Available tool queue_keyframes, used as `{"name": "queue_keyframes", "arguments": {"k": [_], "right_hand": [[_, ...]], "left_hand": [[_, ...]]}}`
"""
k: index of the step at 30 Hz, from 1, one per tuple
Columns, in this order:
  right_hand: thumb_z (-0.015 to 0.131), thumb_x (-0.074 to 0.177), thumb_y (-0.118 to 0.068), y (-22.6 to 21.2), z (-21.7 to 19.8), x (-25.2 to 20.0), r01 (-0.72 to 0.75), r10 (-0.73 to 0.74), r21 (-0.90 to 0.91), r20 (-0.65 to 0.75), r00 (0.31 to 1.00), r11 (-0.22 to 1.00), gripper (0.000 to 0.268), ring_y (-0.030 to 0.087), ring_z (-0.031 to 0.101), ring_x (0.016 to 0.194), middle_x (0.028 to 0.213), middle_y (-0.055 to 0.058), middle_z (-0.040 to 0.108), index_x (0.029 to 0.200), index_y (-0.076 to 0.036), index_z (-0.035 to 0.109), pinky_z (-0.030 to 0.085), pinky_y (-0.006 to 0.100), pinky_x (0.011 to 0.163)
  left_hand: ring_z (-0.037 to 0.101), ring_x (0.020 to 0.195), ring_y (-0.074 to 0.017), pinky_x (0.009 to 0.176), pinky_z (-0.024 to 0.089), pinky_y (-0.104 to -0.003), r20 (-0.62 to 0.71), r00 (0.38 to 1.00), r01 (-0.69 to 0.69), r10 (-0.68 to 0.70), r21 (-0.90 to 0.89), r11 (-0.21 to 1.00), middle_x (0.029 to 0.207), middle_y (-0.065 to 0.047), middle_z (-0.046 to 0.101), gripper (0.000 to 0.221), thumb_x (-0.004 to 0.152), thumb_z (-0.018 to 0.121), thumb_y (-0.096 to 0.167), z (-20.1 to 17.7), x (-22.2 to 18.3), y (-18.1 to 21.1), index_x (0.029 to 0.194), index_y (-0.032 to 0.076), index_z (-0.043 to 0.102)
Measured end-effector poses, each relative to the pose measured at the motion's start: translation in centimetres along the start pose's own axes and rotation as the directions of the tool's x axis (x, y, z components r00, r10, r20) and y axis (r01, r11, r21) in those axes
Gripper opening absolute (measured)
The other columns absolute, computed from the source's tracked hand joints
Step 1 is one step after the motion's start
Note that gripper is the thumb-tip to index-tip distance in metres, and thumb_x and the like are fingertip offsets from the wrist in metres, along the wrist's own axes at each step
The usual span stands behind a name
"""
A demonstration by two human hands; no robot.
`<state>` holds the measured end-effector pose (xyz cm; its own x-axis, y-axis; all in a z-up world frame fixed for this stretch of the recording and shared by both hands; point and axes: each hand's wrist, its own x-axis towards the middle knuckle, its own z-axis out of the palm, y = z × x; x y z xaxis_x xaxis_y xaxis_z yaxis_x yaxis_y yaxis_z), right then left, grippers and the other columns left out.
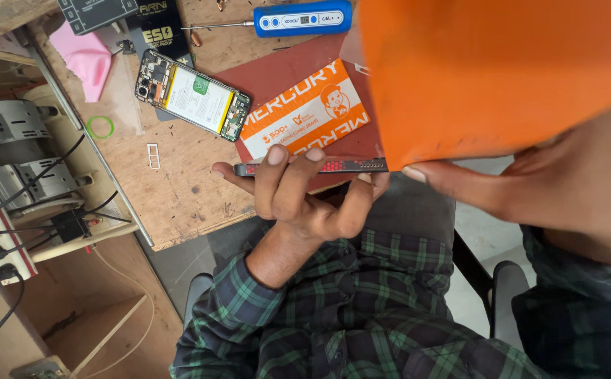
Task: The person inspects a smartphone display assembly, then uses an orange plastic pry tool to separate the screen from the phone's frame. They continue to pry around the edges to loosen the adhesive.
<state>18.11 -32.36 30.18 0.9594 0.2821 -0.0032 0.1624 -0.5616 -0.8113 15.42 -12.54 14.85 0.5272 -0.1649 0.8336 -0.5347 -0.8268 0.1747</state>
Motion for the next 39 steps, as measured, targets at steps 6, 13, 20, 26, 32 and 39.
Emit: {"name": "queue_keyframes", "arguments": {"k": [6, 13, 20, 26, 32, 39], "right_hand": [[0.079, 0.083, 0.003, -0.1, 0.8, -0.8, 0.019, -0.019, -0.014, -0.009, 1.000, 1.000, 0.017, 0.019, 0.074, 0.087, 0.100, 0.011, 0.075, 0.099, 0.002, 0.072, 0.061, 0.031, 0.076], [0.074, 0.083, 0.006, 2.9, 2.5, -1.9, 0.074, -0.039, 0.350, -0.108, 0.993, 0.934, 0.015, 0.023, 0.075, 0.093, 0.102, 0.017, 0.072, 0.095, 0.002, 0.066, 0.064, 0.031, 0.083], [0.060, 0.102, -0.026, 4.2, 1.7, -1.1, 0.226, -0.237, 0.322, -0.006, 0.971, 0.919, 0.030, 0.026, 0.077, 0.094, 0.104, 0.020, 0.073, 0.096, 0.000, 0.072, 0.063, 0.032, 0.082], [0.055, 0.105, -0.036, 5.5, 2.1, -1.0, 0.326, -0.342, 0.375, -0.026, 0.939, 0.868, 0.041, 0.027, 0.076, 0.099, 0.108, 0.018, 0.071, 0.101, 0.001, 0.071, 0.062, 0.034, 0.087], [0.078, 0.092, -0.018, 5.9, 3.8, -2.4, 0.209, -0.183, 0.382, -0.104, 0.978, 0.900, 0.018, 0.016, 0.070, 0.084, 0.096, 0.012, 0.070, 0.095, -0.002, 0.072, 0.055, 0.025, 0.072], [0.080, 0.091, -0.009, 5.7, 4.5, -2.4, 0.139, -0.078, 0.582, -0.128, 0.989, 0.801, 0.016, 0.012, 0.067, 0.081, 0.091, 0.008, 0.070, 0.101, 0.000, 0.072, 0.052, 0.024, 0.070]], "left_hand": [[0.032, 0.141, -0.0309, 0.122, -0.003, -0.074, -0.001, 1.000, 0.030, -0.030, 0.007, 1.000, 0.130, -0.006, 0.044, 0.045, 0.097, 0.081, 0.045, 0.2, 0.2, 0.3, 0.119, 0.034, 0.044], [0.031, 0.139, -0.0337, 0.121, -0.002, -0.074, 0.031, 0.999, 0.006, -0.005, -0.031, 1.000, 0.128, -0.010, 0.043, 0.036, 0.099, 0.076, 0.044, -0.6, 0.3, 0.3, 0.119, 0.036, 0.047], [0.037, 0.134, -0.0334, 0.119, 0.000, -0.074, -0.036, 0.999, -0.015, 0.014, -0.009, 1.000, 0.124, -0.010, 0.045, 0.035, 0.099, 0.080, 0.040, -0.6, 0.7, 0.7, 0.115, 0.037, 0.050], [0.041, 0.131, -0.0313, 0.119, -0.004, -0.075, -0.044, 0.998, -0.035, 0.036, 0.014, 0.999, 0.121, -0.008, 0.047, 0.034, 0.098, 0.082, 0.034, -0.6, 0.6, 0.8, 0.112, 0.037, 0.051], [0.045, 0.127, -0.0305, 0.120, 0.000, -0.072, -0.016, 1.000, -0.012, 0.013, 0.023, 1.000, 0.118, -0.008, 0.048, 0.036, 0.095, 0.085, 0.034, -1.2, 0.9, 1.2, 0.109, 0.036, 0.052], [0.043, 0.127, -0.0330, 0.120, -0.004, -0.071, 0.052, 0.999, -0.003, 0.003, 0.003, 1.000, 0.121, -0.009, 0.046, 0.044, 0.094, 0.091, 0.039, -2.0, 1.1, 1.2, 0.109, 0.034, 0.051]]}}
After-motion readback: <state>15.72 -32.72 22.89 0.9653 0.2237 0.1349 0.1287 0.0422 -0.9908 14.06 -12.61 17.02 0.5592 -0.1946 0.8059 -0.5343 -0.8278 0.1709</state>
